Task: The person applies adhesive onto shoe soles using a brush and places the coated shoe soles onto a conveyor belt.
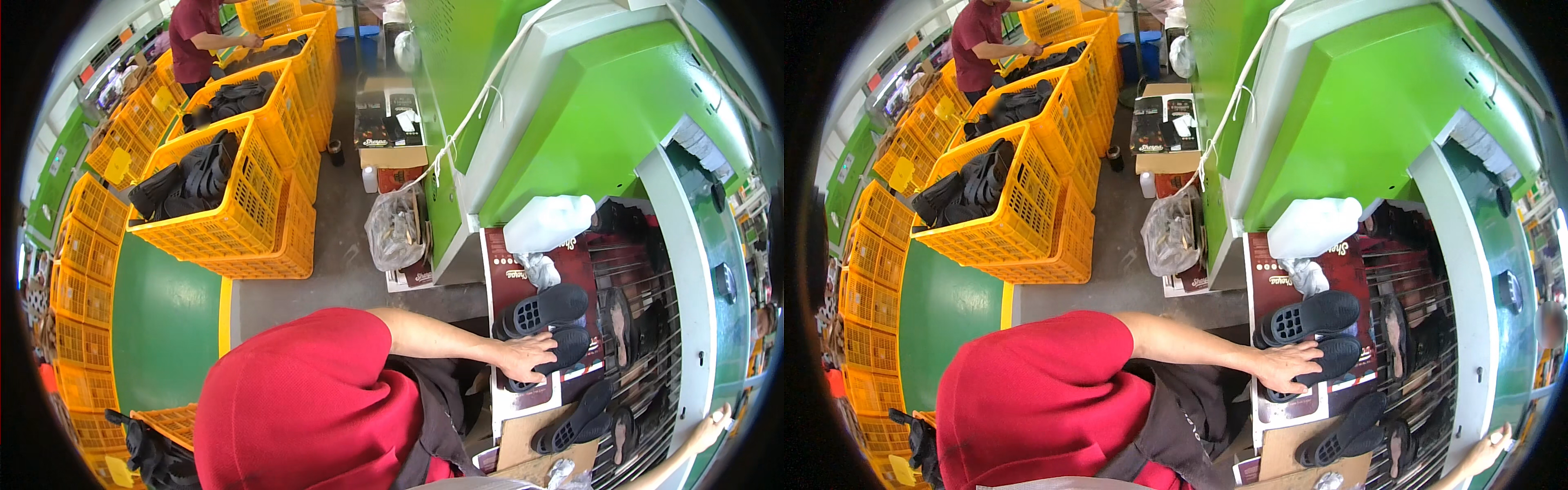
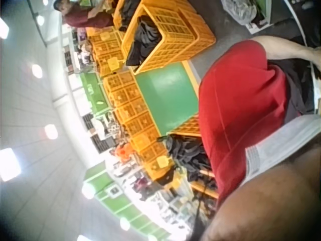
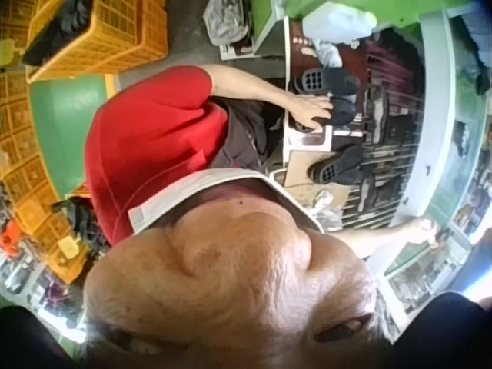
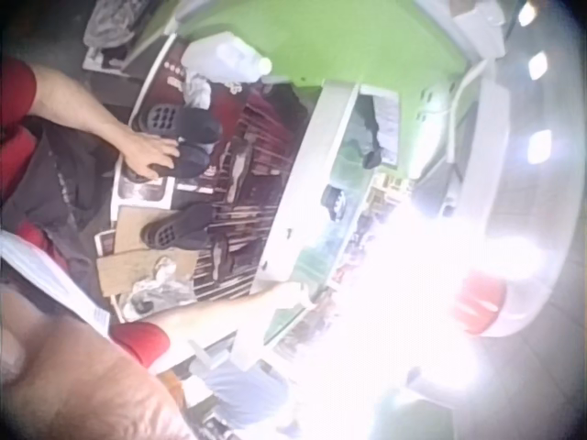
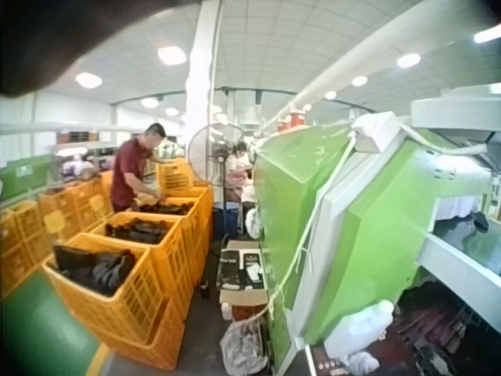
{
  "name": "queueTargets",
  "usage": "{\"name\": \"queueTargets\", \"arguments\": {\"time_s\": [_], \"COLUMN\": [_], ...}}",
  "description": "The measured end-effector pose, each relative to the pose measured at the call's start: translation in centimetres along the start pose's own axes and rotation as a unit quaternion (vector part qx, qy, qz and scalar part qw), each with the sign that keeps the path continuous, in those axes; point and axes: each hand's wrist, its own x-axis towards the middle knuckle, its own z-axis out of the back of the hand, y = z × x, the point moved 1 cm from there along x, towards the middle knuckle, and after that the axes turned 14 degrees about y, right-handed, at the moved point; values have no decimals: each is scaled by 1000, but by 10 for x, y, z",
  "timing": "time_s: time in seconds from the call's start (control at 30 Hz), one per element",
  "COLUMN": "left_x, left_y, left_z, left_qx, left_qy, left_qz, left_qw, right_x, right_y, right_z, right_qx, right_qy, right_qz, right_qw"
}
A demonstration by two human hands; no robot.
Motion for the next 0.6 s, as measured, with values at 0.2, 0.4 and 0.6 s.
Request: {"name": "queueTargets", "arguments": {"time_s": [0.2, 0.4, 0.6], "left_x": [-1, -5, -6], "left_y": [-2, -4, -3], "left_z": [4, 9, 6], "left_qx": [6, -8, -17], "left_qy": [5, 22, 27], "left_qz": [7, 25, 34], "left_qw": [1000, 999, 999], "right_x": [-1, 5, 27], "right_y": [1, 2, -24], "right_z": [1, -7, -26], "right_qx": [-19, -10, -20], "right_qy": [-9, -3, 19], "right_qz": [8, -2, -10], "right_qw": [1000, 1000, 1000]}}
